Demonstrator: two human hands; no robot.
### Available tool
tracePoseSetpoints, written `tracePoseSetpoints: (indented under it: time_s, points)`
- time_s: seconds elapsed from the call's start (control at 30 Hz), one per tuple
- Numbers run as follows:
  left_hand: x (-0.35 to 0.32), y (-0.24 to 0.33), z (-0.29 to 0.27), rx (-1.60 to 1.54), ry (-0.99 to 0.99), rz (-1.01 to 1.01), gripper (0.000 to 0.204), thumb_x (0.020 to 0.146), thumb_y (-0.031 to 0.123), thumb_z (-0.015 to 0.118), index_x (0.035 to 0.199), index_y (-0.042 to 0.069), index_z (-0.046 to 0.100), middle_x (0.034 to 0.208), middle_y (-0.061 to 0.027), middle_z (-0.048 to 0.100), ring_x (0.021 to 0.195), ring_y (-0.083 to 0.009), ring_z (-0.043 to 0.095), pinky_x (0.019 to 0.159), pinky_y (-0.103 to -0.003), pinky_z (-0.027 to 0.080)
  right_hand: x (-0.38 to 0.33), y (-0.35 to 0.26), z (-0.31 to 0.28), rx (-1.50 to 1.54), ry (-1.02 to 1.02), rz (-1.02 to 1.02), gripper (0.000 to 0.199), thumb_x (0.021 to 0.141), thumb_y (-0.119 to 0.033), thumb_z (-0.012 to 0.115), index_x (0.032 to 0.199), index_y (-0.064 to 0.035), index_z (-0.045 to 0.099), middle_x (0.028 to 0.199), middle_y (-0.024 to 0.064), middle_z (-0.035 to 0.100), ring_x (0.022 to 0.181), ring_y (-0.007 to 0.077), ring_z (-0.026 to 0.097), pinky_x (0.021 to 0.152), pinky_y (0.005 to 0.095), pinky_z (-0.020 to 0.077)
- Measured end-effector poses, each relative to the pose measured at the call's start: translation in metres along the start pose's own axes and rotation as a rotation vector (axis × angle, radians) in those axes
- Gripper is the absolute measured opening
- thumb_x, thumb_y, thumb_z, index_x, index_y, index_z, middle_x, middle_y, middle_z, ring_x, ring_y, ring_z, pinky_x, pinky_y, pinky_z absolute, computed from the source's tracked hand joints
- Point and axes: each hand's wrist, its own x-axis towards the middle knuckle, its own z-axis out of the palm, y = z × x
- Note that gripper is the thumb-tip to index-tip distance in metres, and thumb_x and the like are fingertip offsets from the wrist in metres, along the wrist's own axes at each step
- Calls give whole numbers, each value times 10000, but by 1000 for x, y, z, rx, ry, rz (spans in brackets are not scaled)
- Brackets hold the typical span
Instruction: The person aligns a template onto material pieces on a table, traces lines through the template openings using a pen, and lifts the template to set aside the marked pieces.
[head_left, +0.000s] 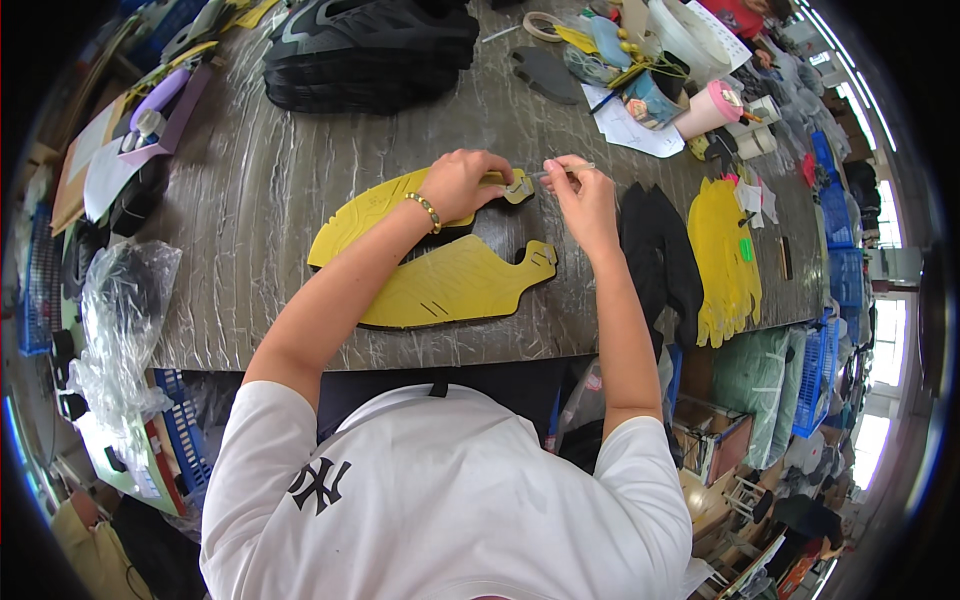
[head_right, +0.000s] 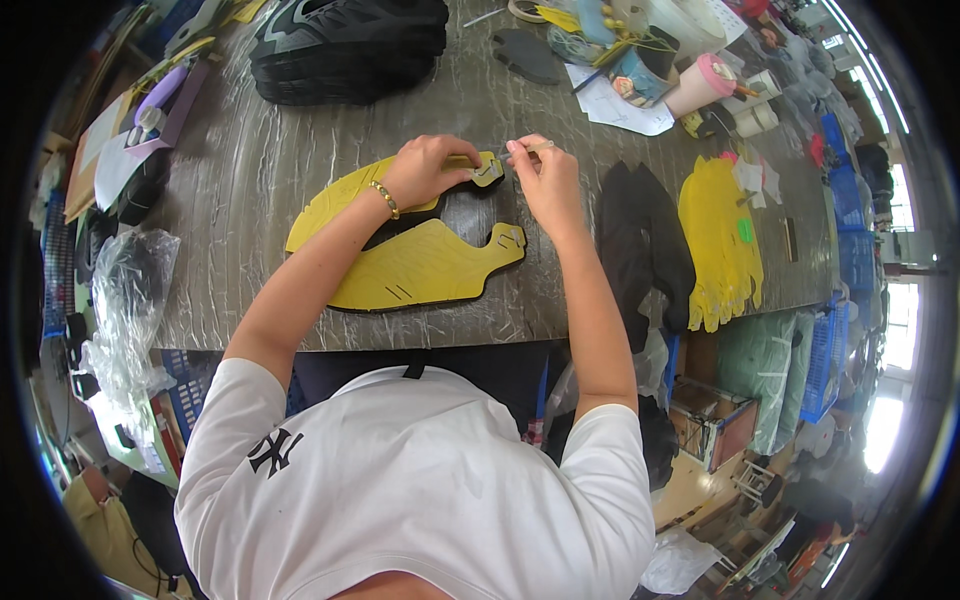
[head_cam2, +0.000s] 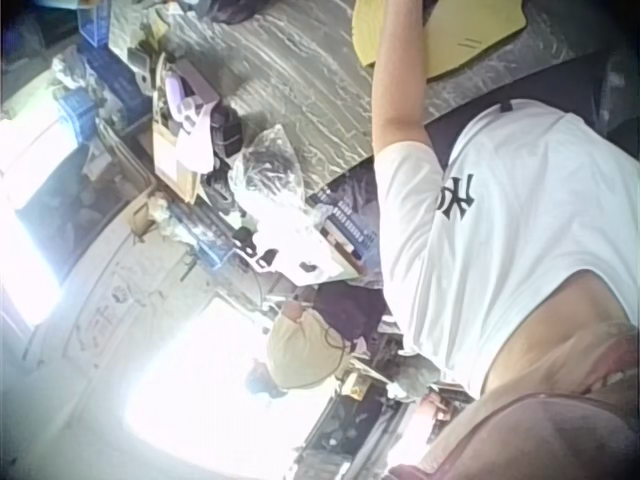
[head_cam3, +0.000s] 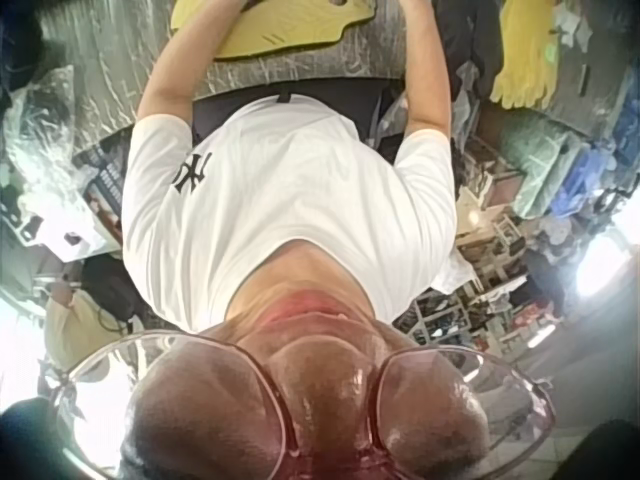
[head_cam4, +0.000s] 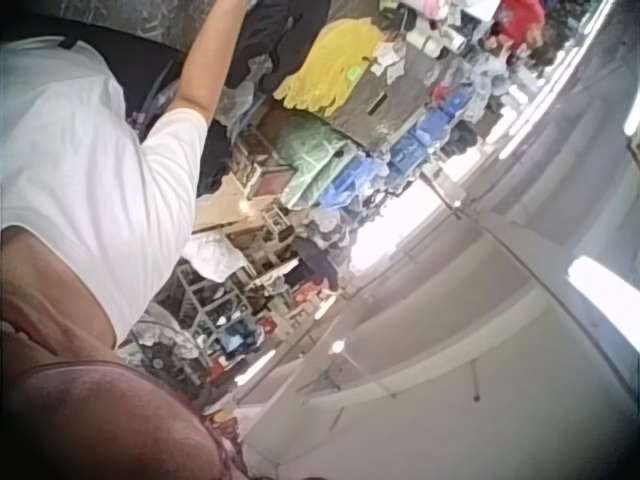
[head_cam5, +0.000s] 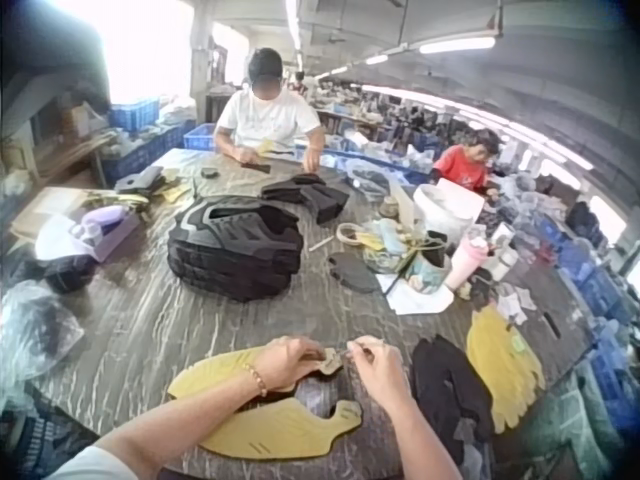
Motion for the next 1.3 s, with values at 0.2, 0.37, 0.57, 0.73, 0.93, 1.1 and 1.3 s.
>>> tracePoseSetpoints:
  time_s: [0.2,0.37,0.57,0.73,0.93,1.1,1.3]
  points:
    - [0,1,-2,13,-6,20,195,758,151,710,950,118,705,948,-108,689,865,-314,647,781,-392,505,2,5,3,32,-3,-3,252,940,-196,595,919,49,649,751,153,696,698,200,702,636,289,523]
    - [-1,1,-1,18,-13,14,199,758,155,709,953,121,705,941,-105,687,871,-315,644,786,-393,503,-3,-3,1,14,-14,-20,251,939,-188,596,915,56,645,751,161,691,722,206,712,639,292,529]
    - [4,4,2,84,-31,10,173,767,193,704,938,166,704,920,-89,691,892,-297,650,837,-403,502,-19,-9,-9,39,10,6,248,942,-185,594,903,56,641,740,145,683,723,194,710,638,287,522]
    - [2,4,4,311,57,161,193,761,183,702,953,167,698,1044,-109,666,1004,-295,617,919,-405,459,-51,-27,-40,5,71,-4,218,954,-164,581,931,42,648,759,113,684,718,148,685,648,264,510]
    - [-61,70,11,45,37,159,254,761,183,723,976,88,627,1104,-131,611,1046,-322,566,983,-434,426,-93,-21,-60,-239,181,-194,157,943,-99,529,906,24,619,890,158,620,873,287,642,756,352,488]
    - [-91,95,43,256,196,119,249,770,212,723,930,55,613,962,-105,602,948,-286,575,1018,-426,411,-122,5,-37,-426,-174,-150,164,914,-129,582,1006,6,596,975,158,611,953,346,588,812,395,438]
    - [-89,101,60,309,232,86,179,767,152,702,890,54,616,889,-93,622,902,-268,611,1014,-417,425,-127,11,-20,-513,-145,-229,235,810,-119,703,996,-9,611,946,122,623,896,308,591,771,407,424]
